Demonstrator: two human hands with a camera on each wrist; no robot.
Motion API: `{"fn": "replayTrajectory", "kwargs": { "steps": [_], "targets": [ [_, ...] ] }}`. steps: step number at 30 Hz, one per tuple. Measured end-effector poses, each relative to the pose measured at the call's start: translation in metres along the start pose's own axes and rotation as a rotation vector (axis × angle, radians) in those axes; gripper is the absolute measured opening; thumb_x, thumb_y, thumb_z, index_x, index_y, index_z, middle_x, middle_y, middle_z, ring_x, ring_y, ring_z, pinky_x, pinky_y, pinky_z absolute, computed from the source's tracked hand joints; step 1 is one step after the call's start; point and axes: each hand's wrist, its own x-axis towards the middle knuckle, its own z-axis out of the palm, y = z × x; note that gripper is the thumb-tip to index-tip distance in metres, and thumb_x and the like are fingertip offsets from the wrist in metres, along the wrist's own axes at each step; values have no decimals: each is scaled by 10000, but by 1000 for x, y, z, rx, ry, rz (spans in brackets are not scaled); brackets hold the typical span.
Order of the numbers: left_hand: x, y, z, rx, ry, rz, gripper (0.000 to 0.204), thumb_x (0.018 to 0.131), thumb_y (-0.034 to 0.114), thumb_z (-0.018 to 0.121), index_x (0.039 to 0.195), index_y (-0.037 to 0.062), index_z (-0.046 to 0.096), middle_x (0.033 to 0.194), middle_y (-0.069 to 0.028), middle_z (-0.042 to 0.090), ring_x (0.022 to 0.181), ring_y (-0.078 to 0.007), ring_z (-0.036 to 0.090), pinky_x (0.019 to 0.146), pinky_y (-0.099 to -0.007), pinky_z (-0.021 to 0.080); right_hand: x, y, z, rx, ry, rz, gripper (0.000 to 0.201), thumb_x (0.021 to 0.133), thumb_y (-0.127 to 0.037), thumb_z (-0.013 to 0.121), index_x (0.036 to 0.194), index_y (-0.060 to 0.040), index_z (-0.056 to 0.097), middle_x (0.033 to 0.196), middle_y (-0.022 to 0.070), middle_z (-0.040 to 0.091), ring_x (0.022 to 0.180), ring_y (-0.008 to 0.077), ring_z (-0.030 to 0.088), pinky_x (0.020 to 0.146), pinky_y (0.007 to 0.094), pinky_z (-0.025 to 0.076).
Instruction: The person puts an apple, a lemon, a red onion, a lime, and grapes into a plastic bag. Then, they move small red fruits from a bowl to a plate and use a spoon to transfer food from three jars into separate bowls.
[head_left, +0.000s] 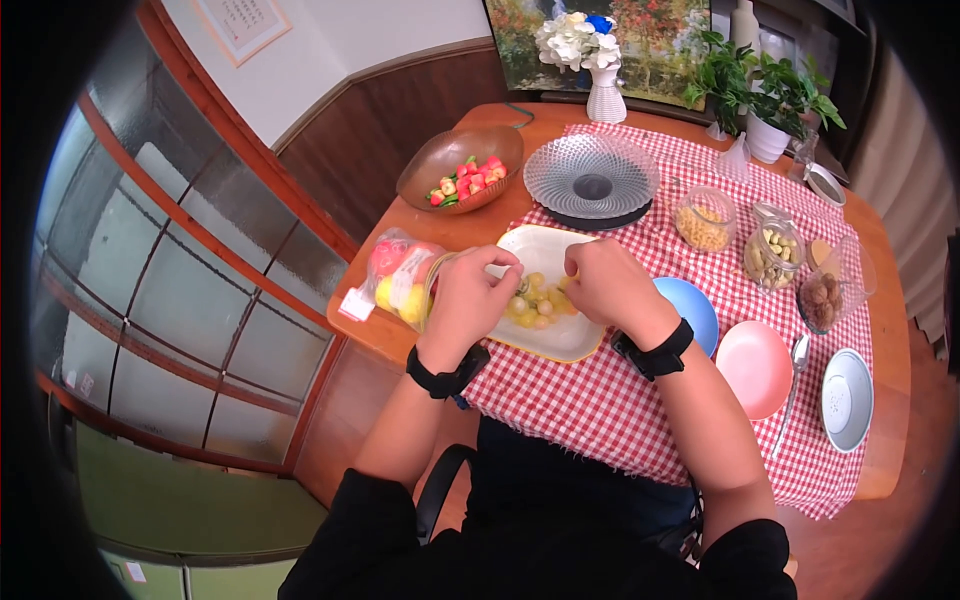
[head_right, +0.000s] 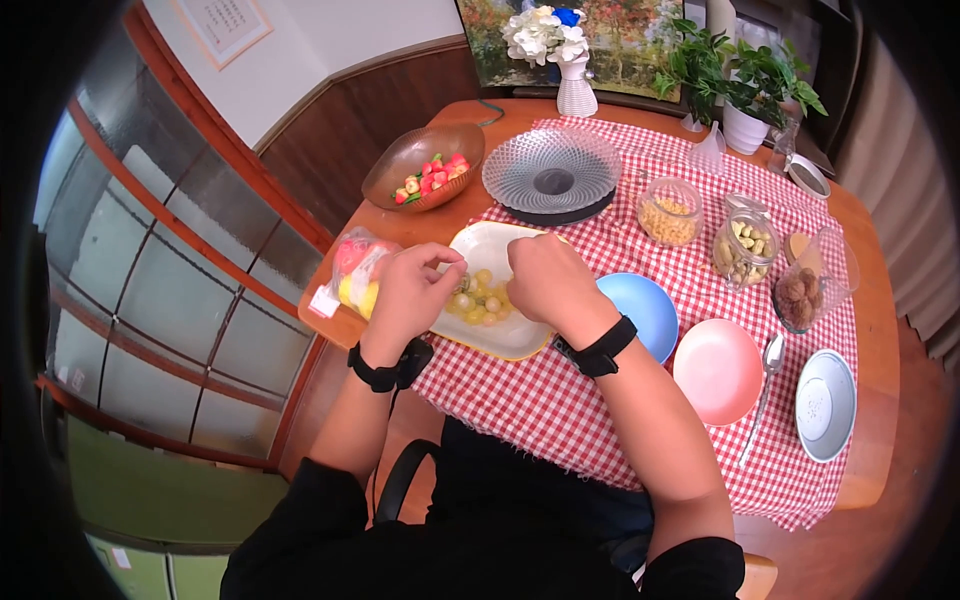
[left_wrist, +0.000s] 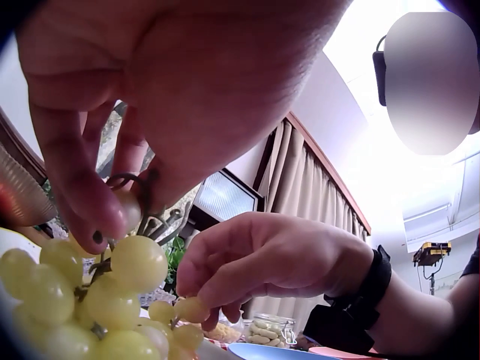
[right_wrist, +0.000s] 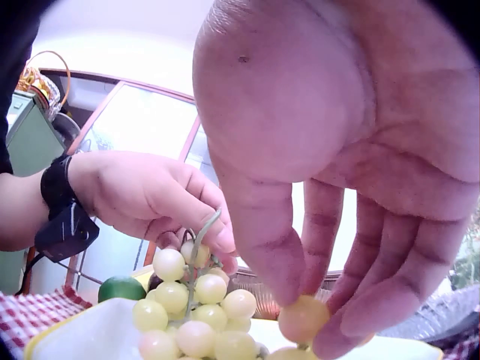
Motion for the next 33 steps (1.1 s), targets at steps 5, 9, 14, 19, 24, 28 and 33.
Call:
{"fn": "replayTrajectory", "kwargs": {
  "steps": [5, 9, 14, 19, 24, 28, 33],
  "targets": [
    [5, -14, 8, 84, -19, 59, 182, 897, 154, 766, 955, -16, 737, 871, -142, 718, 712, -231, 722, 651, -342, 547, 1, 4, 13, -43, -53, 5, 140, 776, -16, 670, 884, 20, 751, 915, 235, 731, 899, 399, 721, 814, 475, 580],
    [8, -25, 5, 236, 65, 171, 161, 911, 138, 745, 963, -15, 735, 880, -151, 714, 752, -254, 724, 668, -356, 552, 0, 6, 19, -126, -21, -33, 134, 770, 5, 675, 877, 19, 755, 956, 216, 725, 967, 390, 697, 874, 467, 578],
    [4, -19, -6, 268, 90, 187, 121, 907, 94, 725, 977, -4, 736, 881, -154, 711, 803, -269, 726, 755, -368, 575, -1, 9, 29, -99, -4, -135, 142, 769, 3, 676, 887, 5, 755, 962, 194, 724, 990, 387, 672, 883, 453, 573],
    [-4, -9, -19, 130, -247, 229, 338, 835, 81, 775, 1154, 14, 690, 1164, -192, 685, 1069, -328, 684, 908, -393, 564, 0, 11, 31, -144, -81, -137, 158, 766, -7, 690, 911, -11, 755, 978, 184, 728, 977, 389, 671, 884, 455, 573],
    [-8, -23, -5, 272, -321, 317, 439, 798, 88, 802, 1205, 11, 659, 1333, -192, 600, 1214, -370, 604, 1031, -428, 502, -1, 10, 30, -148, -102, -110, 214, 760, -10, 711, 970, -31, 749, 984, 181, 732, 989, 384, 678, 878, 459, 576],
    [0, -26, 2, 279, -337, 285, 429, 776, 93, 817, 1171, 9, 671, 1270, -184, 612, 1158, -384, 614, 1006, -427, 505, 1, 13, 37, -180, -75, -137, 214, 772, -29, 712, 984, -29, 742, 979, 179, 733, 993, 383, 685, 860, 465, 584],
    [5, -26, -2, 213, -324, 262, 382, 775, 116, 825, 1116, 7, 693, 1126, -181, 653, 1060, -372, 641, 937, -424, 521, 0, 2, 29, -157, -112, -70, 210, 808, -90, 708, 1008, -37, 742, 947, 183, 740, 959, 389, 702, 835, 482, 591]
  ]
}}
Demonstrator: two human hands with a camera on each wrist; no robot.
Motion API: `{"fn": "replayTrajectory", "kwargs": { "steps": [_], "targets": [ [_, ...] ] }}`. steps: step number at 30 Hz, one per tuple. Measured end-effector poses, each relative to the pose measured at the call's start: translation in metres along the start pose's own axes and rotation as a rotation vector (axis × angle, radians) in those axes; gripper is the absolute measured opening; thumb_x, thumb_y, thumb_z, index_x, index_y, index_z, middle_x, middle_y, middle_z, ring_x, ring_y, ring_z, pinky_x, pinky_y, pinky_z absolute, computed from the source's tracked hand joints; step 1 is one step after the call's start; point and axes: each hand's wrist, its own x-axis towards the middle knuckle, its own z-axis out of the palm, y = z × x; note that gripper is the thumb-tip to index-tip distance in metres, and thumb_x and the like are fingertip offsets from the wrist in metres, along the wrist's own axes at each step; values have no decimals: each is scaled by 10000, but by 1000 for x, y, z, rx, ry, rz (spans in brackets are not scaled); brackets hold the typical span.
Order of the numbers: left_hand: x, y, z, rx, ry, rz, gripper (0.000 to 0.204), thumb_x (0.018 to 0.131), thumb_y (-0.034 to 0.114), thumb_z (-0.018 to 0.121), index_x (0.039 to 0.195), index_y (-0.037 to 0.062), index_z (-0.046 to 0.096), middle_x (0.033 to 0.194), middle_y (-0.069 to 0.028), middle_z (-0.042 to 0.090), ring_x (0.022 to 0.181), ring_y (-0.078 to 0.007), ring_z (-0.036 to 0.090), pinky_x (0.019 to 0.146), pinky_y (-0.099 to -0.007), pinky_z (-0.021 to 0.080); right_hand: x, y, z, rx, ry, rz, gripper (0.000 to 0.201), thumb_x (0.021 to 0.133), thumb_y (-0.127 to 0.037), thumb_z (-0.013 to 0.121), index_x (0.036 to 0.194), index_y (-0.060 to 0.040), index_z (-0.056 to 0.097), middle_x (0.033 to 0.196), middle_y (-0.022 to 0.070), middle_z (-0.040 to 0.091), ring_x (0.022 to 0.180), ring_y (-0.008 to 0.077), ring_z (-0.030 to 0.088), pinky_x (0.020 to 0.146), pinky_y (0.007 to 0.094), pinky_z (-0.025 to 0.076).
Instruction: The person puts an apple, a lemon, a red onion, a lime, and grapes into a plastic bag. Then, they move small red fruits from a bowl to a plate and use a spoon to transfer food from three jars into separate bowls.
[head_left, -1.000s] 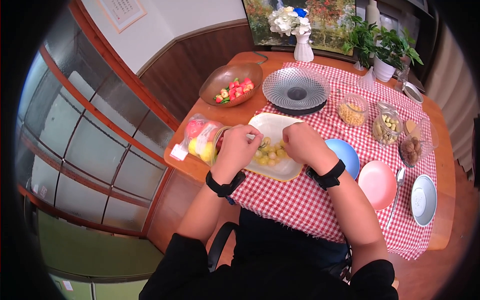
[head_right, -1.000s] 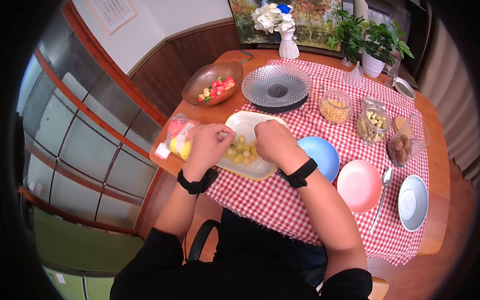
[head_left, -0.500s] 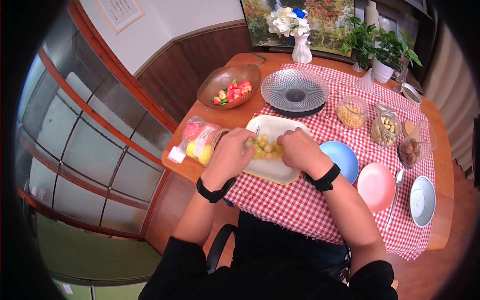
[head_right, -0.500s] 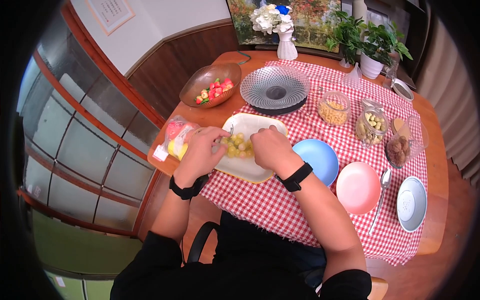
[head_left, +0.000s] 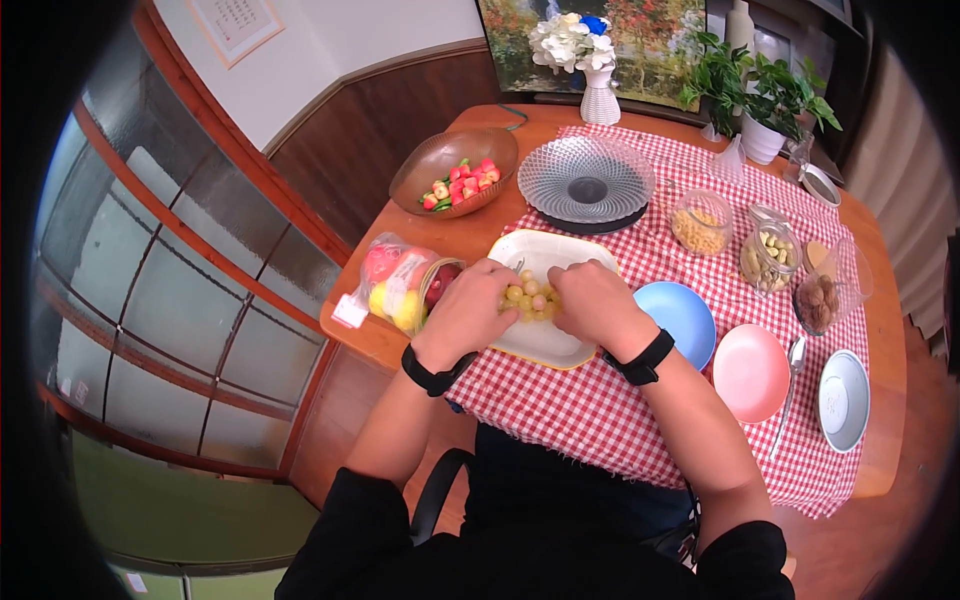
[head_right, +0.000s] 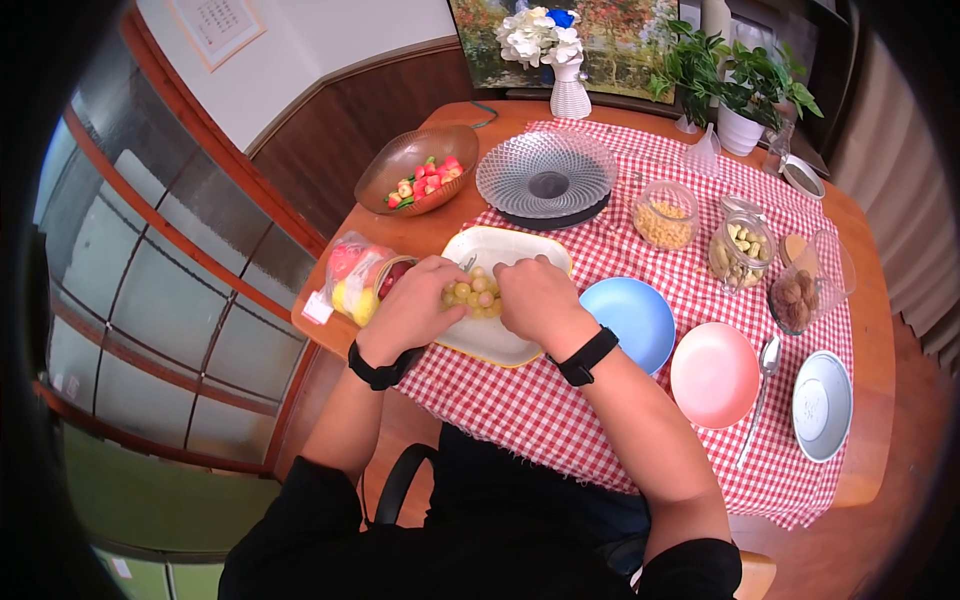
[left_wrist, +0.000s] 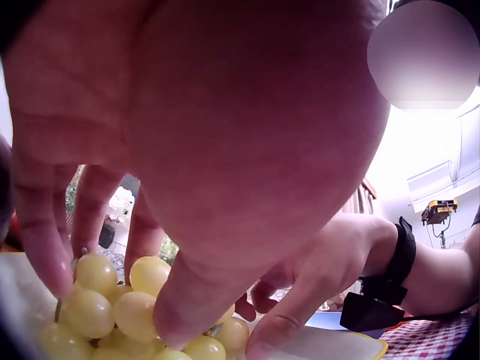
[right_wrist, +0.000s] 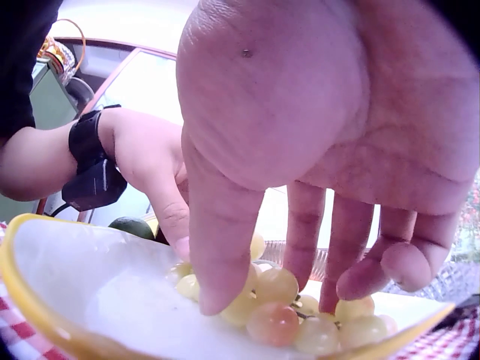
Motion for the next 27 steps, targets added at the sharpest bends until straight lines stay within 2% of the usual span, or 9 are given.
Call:
{"fn": "replayTrajectory", "kwargs": {
  "steps": [7, 10, 14, 16, 20, 22, 23, 25, 27],
  "targets": [
    [2, 12, -10, -40, 6, -91, 326, 820, 187, 829, 1057, -9, 717, 919, -180, 700, 835, -318, 688, 761, -399, 545, 0, 1, 3, 108, 16, -12, 186, 836, -89, 693, 1006, -87, 769, 945, 200, 729, 937, 384, 705, 828, 487, 578],
    [3, 10, -10, -72, 50, -137, 312, 848, 199, 812, 1054, -13, 713, 902, -173, 706, 779, -300, 686, 719, -399, 545, 1, 3, 7, 116, 121, -92, 180, 845, -124, 707, 1009, -74, 762, 947, 179, 716, 918, 364, 708, 826, 459, 568],
    [1, 4, -10, -24, 71, -167, 292, 863, 198, 797, 1050, -10, 714, 909, -159, 705, 823, -289, 684, 750, -400, 542, 2, 1, 1, 153, 68, -34, 195, 853, -119, 711, 1025, -40, 757, 996, 183, 709, 954, 367, 699, 857, 456, 563],
    [-1, 0, -9, 59, 182, -24, 281, 857, 192, 799, 1042, -4, 718, 937, -151, 701, 865, -285, 678, 779, -396, 536, 2, 3, -2, 154, 72, -23, 205, 846, -120, 721, 1027, -28, 755, 999, 184, 710, 955, 369, 700, 860, 458, 563],
    [-5, 9, -18, 56, 161, -24, 273, 841, 174, 809, 1036, 3, 722, 976, -144, 691, 912, -290, 670, 810, -390, 533, -3, 8, -16, 169, 115, -24, 196, 821, -95, 697, 983, -3, 757, 1017, 214, 714, 966, 396, 708, 862, 470, 576],
    [-7, 16, -21, -30, 4, -103, 291, 820, 144, 821, 1055, 7, 718, 1009, -147, 678, 914, -302, 664, 822, -387, 535, -3, 12, -19, 150, 93, -16, 201, 818, -95, 698, 988, -4, 758, 1026, 214, 716, 969, 400, 708, 867, 469, 577],
    [-8, 17, -19, -31, 5, -107, 291, 820, 144, 821, 1055, 7, 718, 1009, -147, 678, 914, -302, 664, 822, -387, 535, -3, 13, -20, 109, 66, 17, 221, 817, -95, 702, 1013, -8, 755, 1036, 206, 717, 992, 399, 703, 879, 472, 577],
    [-8, 20, -9, -89, 48, 17, 337, 805, 119, 824, 1103, 14, 707, 1041, -148, 670, 933, -301, 662, 836, -387, 538, -2, 16, -15, 68, 37, 45, 242, 815, -95, 706, 1038, -13, 752, 1046, 199, 719, 1015, 397, 697, 890, 475, 577],
    [-6, 22, -1, -103, 57, 38, 387, 788, 112, 825, 1140, 20, 694, 1072, -150, 663, 970, -320, 656, 869, -397, 537, -2, 20, -3, 10, -7, 47, 289, 806, -65, 709, 1090, -21, 737, 1066, 177, 721, 1070, 387, 677, 909, 475, 578]
  ]
}}
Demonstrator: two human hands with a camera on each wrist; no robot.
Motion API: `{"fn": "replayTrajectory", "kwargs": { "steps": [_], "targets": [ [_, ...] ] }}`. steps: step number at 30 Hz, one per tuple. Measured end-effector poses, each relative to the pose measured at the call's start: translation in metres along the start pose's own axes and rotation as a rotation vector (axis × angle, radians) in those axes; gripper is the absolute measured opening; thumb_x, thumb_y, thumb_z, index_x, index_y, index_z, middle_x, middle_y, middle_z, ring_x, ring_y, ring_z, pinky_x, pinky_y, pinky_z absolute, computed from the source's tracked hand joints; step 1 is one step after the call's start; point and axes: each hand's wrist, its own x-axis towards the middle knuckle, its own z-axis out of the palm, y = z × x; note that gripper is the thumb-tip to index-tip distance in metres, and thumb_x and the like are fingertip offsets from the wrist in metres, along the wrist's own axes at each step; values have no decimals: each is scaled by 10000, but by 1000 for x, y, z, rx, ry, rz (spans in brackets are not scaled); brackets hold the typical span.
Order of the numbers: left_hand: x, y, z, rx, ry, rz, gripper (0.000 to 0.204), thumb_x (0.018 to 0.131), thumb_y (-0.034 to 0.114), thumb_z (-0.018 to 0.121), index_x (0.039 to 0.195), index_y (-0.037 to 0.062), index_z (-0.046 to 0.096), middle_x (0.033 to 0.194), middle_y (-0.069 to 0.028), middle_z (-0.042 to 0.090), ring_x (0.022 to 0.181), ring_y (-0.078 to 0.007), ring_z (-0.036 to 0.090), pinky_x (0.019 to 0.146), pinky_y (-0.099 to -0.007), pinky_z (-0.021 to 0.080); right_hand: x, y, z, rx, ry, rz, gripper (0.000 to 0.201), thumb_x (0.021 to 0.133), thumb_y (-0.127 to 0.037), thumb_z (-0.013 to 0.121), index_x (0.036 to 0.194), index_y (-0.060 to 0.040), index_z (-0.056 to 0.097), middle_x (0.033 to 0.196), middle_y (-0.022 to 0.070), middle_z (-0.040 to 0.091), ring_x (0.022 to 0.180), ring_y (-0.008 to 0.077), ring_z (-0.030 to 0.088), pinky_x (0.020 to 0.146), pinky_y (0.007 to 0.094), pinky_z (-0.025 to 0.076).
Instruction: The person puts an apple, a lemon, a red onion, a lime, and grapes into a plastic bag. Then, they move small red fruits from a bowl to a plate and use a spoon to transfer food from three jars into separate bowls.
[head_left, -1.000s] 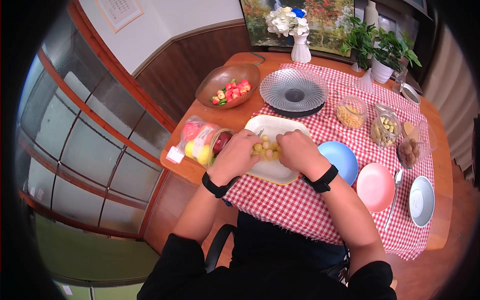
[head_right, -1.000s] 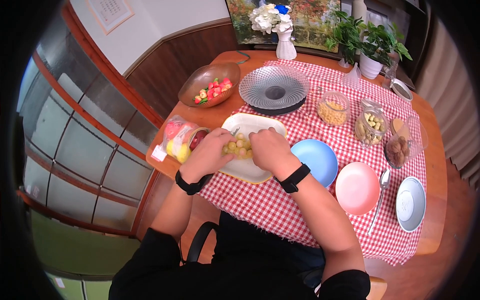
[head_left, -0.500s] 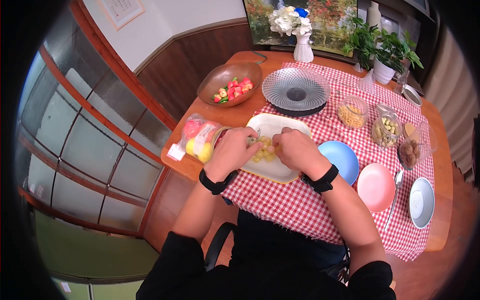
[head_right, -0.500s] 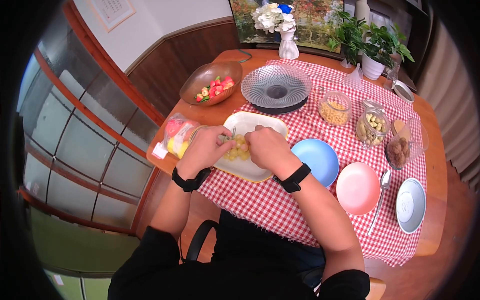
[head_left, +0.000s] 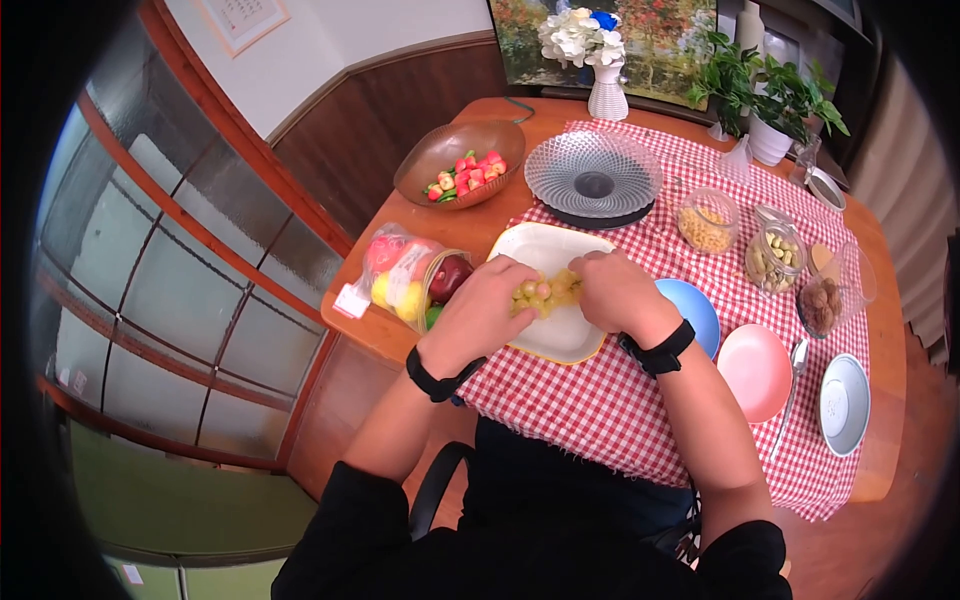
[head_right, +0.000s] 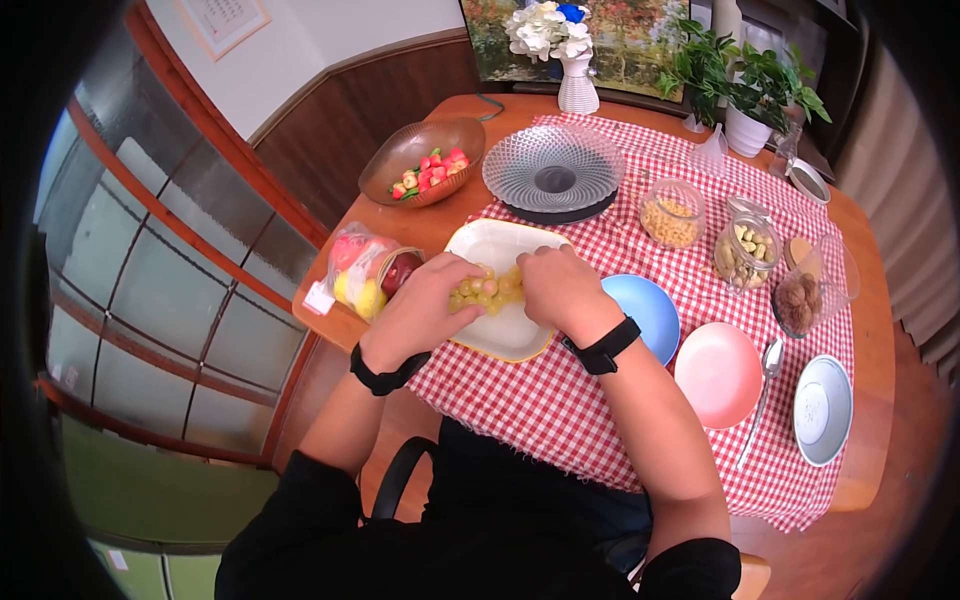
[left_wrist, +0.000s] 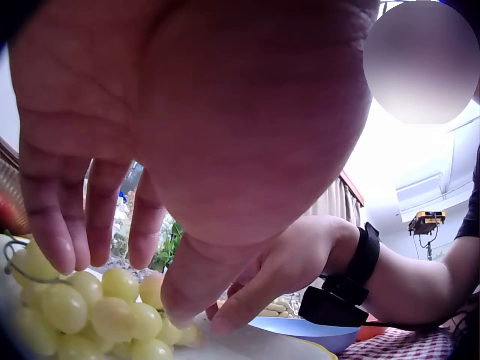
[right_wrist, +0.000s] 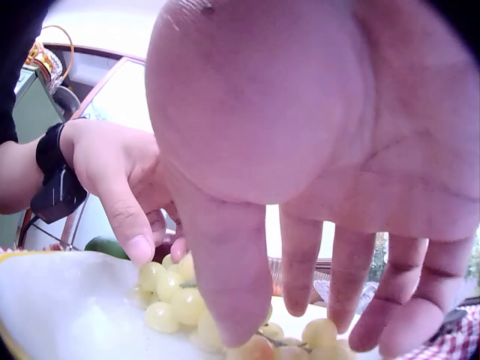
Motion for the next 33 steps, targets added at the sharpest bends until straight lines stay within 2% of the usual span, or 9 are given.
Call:
{"fn": "replayTrajectory", "kwargs": {
  "steps": [4, 9, 15, 19, 24, 27, 29, 31, 33],
  "targets": [
    [5, 0, 11, 121, -44, 36, 398, 771, 113, 821, 1141, 31, 696, 1084, -152, 664, 1008, -351, 630, 931, -429, 511, -2, -3, -2, -50, -43, -50, 305, 792, -31, 713, 1097, -28, 725, 1069, 172, 719, 1106, 378, 660, 913, 472, 579],
    [8, -2, 13, 222, -121, 19, 401, 769, 122, 823, 1145, 52, 702, 1083, -147, 670, 1012, -361, 616, 951, -445, 491, -2, -6, -1, -69, -41, -74, 254, 789, -37, 729, 1043, -40, 731, 1035, 181, 718, 1039, 374, 686, 885, 461, 584],
    [11, -3, 2, 122, -140, -10, 295, 788, 111, 820, 1053, 18, 732, 966, -157, 683, 932, -360, 646, 865, -432, 513, -1, -2, -4, -33, -43, -115, 213, 800, -46, 716, 1011, -36, 746, 1023, 176, 722, 986, 370, 700, 861, 456, 581],
    [9, -4, -4, 99, -64, -8, 262, 810, 121, 821, 1025, -1, 735, 913, -153, 681, 867, -346, 660, 802, -414, 523, -1, -4, -4, -37, -25, -110, 230, 789, -78, 740, 1014, -34, 742, 1006, 179, 721, 992, 374, 698, 863, 456, 579],
    [14, 7, -16, 26, -46, -9, 266, 840, 155, 822, 1026, -7, 724, 916, -143, 683, 843, -296, 669, 774, -376, 527, -5, -8, -9, 55, 53, -166, 448, 747, -189, 830, 1110, 16, 666, 962, 204, 721, 981, 405, 698, 865, 472, 576],
    [22, 17, -24, -73, -24, -64, 275, 868, 205, 818, 1014, -5, 718, 898, -140, 695, 804, -258, 681, 746, -359, 528, -7, -22, -31, 183, -29, -79, 509, 754, -212, 841, 1130, 41, 610, 947, 229, 727, 960, 414, 711, 843, 491, 578],
    [25, 19, -24, -95, -19, -144, 303, 913, 271, 786, 1015, -5, 714, 878, -142, 710, 758, -240, 688, 711, -363, 527, -4, -20, -27, 181, -11, -89, 491, 768, -207, 829, 1122, 43, 600, 938, 238, 728, 954, 413, 716, 833, 495, 579],
    [29, 11, -18, -46, -35, -199, 313, 928, 289, 768, 1018, -6, 714, 872, -149, 717, 753, -248, 696, 702, -368, 528, -4, -21, -25, 179, 5, -100, 473, 782, -203, 818, 1115, 44, 589, 930, 247, 729, 948, 413, 721, 822, 499, 580],
    [30, 0, -5, 5, -52, -252, 326, 943, 307, 750, 1021, -8, 714, 867, -156, 724, 749, -256, 704, 694, -374, 529, -5, -24, -26, 146, -42, -34, 420, 814, -182, 778, 1120, 38, 594, 924, 239, 728, 946, 416, 718, 819, 498, 580]
  ]
}}
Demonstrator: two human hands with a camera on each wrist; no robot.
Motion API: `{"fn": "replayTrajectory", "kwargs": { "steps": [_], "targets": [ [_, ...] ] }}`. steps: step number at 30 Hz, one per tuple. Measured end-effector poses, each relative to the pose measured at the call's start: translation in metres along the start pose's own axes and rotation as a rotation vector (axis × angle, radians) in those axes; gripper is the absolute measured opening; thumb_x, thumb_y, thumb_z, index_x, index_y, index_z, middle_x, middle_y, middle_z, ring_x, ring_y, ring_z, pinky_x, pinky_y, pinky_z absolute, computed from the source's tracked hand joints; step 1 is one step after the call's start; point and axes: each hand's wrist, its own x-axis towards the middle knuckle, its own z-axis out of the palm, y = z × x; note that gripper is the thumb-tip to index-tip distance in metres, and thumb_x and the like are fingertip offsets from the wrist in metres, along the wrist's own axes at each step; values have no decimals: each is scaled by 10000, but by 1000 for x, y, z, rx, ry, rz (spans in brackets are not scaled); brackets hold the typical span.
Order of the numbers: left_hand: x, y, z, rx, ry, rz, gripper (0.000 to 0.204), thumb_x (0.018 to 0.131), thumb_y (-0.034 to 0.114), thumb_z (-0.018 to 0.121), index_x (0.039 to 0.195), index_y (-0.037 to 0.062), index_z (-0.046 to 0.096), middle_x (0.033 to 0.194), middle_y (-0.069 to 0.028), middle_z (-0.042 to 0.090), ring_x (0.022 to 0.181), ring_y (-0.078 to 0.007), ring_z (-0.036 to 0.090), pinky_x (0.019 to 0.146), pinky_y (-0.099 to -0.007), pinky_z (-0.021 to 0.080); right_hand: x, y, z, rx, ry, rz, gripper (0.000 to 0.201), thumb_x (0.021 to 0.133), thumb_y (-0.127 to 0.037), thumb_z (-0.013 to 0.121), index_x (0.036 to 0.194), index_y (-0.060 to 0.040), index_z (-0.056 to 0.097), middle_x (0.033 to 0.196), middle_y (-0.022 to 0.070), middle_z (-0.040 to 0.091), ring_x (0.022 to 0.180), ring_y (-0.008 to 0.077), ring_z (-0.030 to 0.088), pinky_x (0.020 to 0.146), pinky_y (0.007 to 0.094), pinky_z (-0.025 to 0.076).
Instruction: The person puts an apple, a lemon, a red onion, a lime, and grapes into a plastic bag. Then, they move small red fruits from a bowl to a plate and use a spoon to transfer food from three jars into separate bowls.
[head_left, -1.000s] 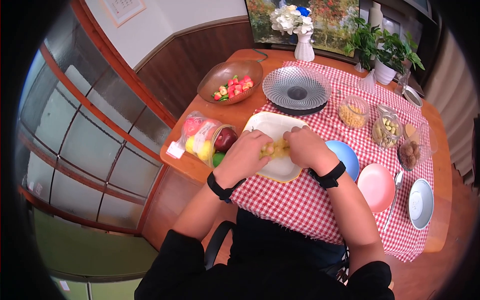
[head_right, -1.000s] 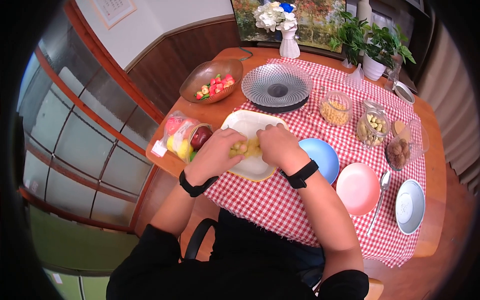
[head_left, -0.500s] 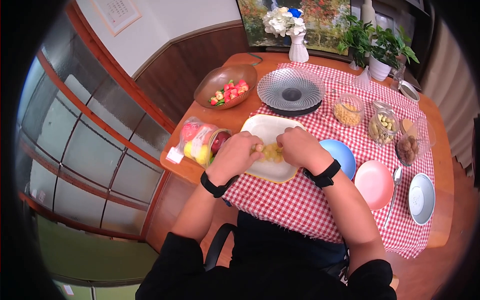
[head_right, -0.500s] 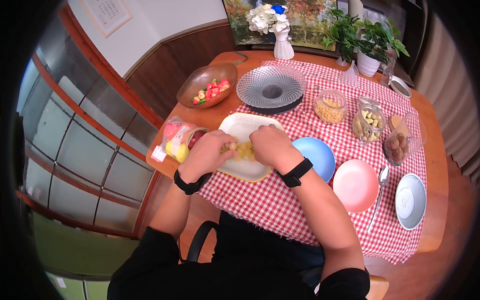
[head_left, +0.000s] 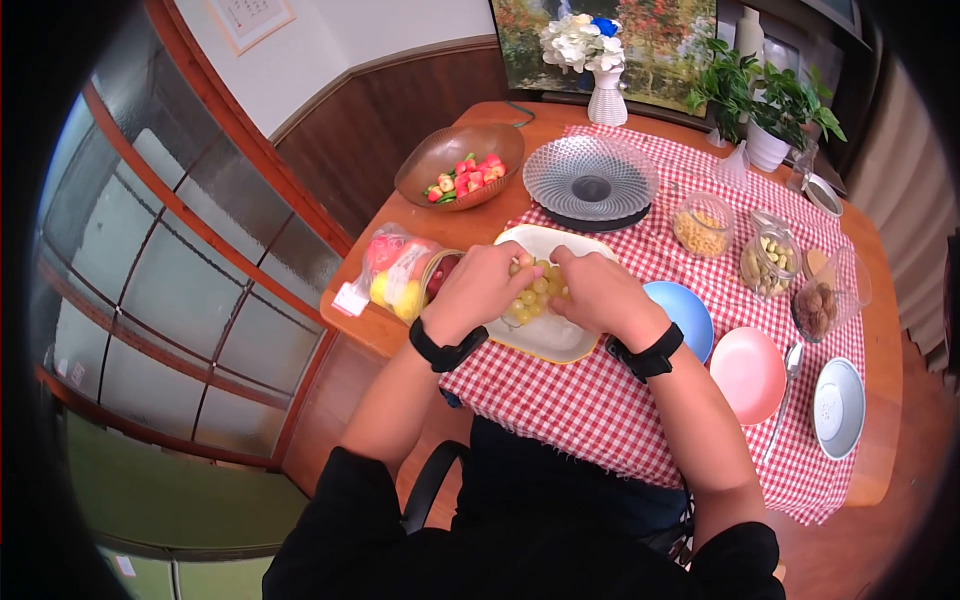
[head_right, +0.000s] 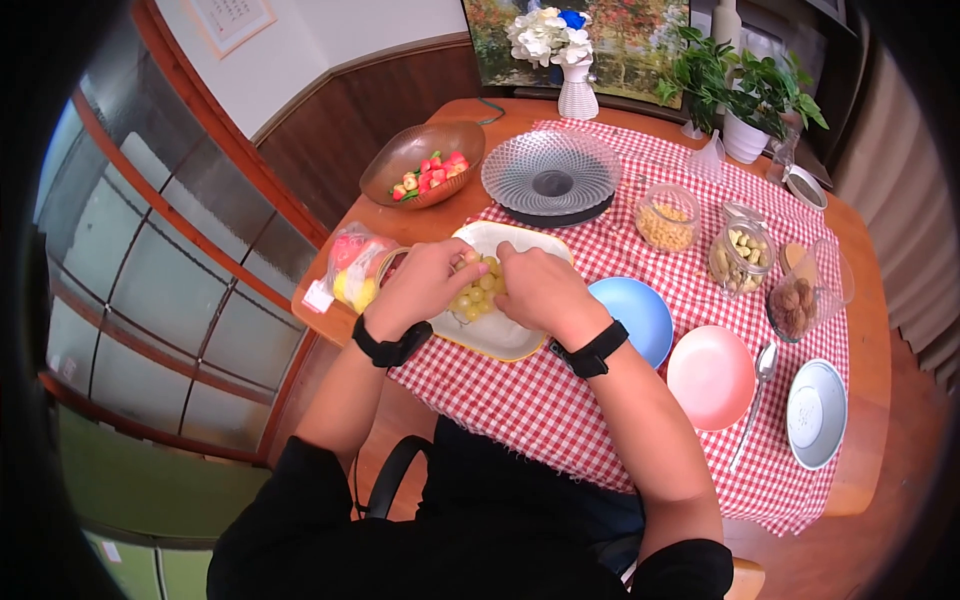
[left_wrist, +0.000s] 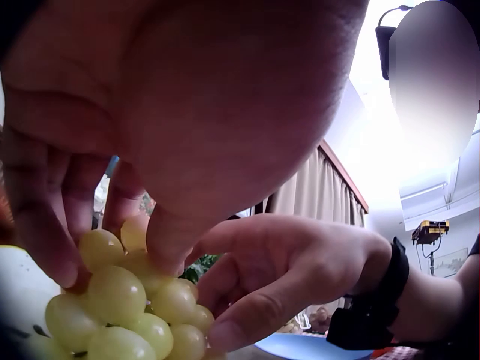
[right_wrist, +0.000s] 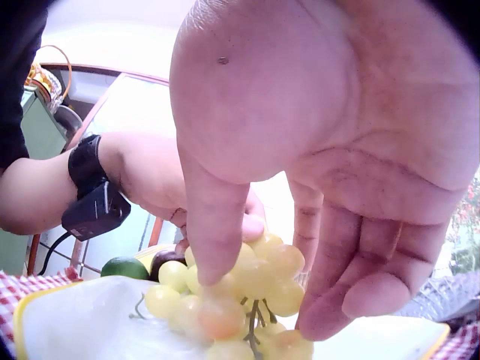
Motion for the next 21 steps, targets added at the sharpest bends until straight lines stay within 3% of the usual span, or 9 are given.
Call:
{"fn": "replayTrajectory", "kwargs": {
  "steps": [3, 5, 9, 11, 12, 14, 18, 21],
  "targets": [
    [6, -14, 17, 55, 58, -68, 334, 958, 314, 725, 993, -18, 709, 931, -179, 736, 774, -275, 719, 706, -389, 536, 3, 10, 11, -23, 42, -44, 371, 827, -166, 747, 1113, 36, 622, 916, 234, 726, 933, 414, 717, 823, 500, 579],
    [3, -17, 20, 97, 251, 53, 333, 943, 311, 739, 1017, -13, 708, 953, -185, 733, 807, -291, 725, 727, -401, 547, 5, 15, 16, -36, 86, -66, 343, 822, -160, 743, 1088, 35, 648, 910, 232, 725, 930, 410, 717, 824, 499, 579],
    [-7, -12, 2, 151, 265, 98, 348, 926, 314, 752, 1062, -2, 701, 955, -171, 717, 802, -296, 712, 757, -404, 555, 4, 15, 18, -55, 154, -77, 261, 813, -141, 735, 1003, 35, 709, 909, 242, 722, 924, 396, 720, 835, 492, 579],
    [-14, -8, -7, 86, 92, 74, 340, 890, 272, 786, 1088, 10, 699, 958, -157, 696, 870, -305, 697, 807, -401, 552, 5, 17, 19, -54, 136, -65, 245, 812, -136, 732, 987, 35, 714, 912, 243, 726, 915, 399, 722, 828, 492, 580],
    [-17, -7, -7, 86, 91, 74, 340, 890, 272, 786, 1088, 10, 699, 958, -157, 696, 870, -305, 697, 807, -401, 552, 6, 18, 19, -54, 119, -57, 230, 812, -131, 728, 971, 35, 718, 915, 243, 730, 907, 401, 725, 820, 492, 581],
    [-23, -6, -5, 70, -20, 121, 377, 824, 216, 839, 1103, 16, 685, 1075, -163, 664, 990, -326, 667, 879, -408, 534, 7, 15, 16, -57, 87, -25, 238, 818, -125, 717, 991, 38, 708, 915, 244, 732, 897, 405, 727, 809, 494, 582],
    [-24, -7, 8, 109, -77, 91, 582, 721, 168, 899, 1217, 37, 626, 1196, -187, 581, 1132, -378, 611, 974, -424, 501, 4, 7, 11, -54, 47, 23, 267, 835, -105, 679, 1053, 48, 669, 904, 243, 738, 878, 414, 731, 783, 504, 582],
    [-23, -2, 11, 93, -63, 60, 571, 712, 146, 892, 1203, 36, 623, 1199, -190, 580, 1140, -396, 606, 973, -427, 506, 4, 5, 10, -29, 42, 57, 272, 842, -96, 663, 1074, 45, 648, 896, 255, 734, 883, 417, 729, 793, 512, 579]
  ]
}}
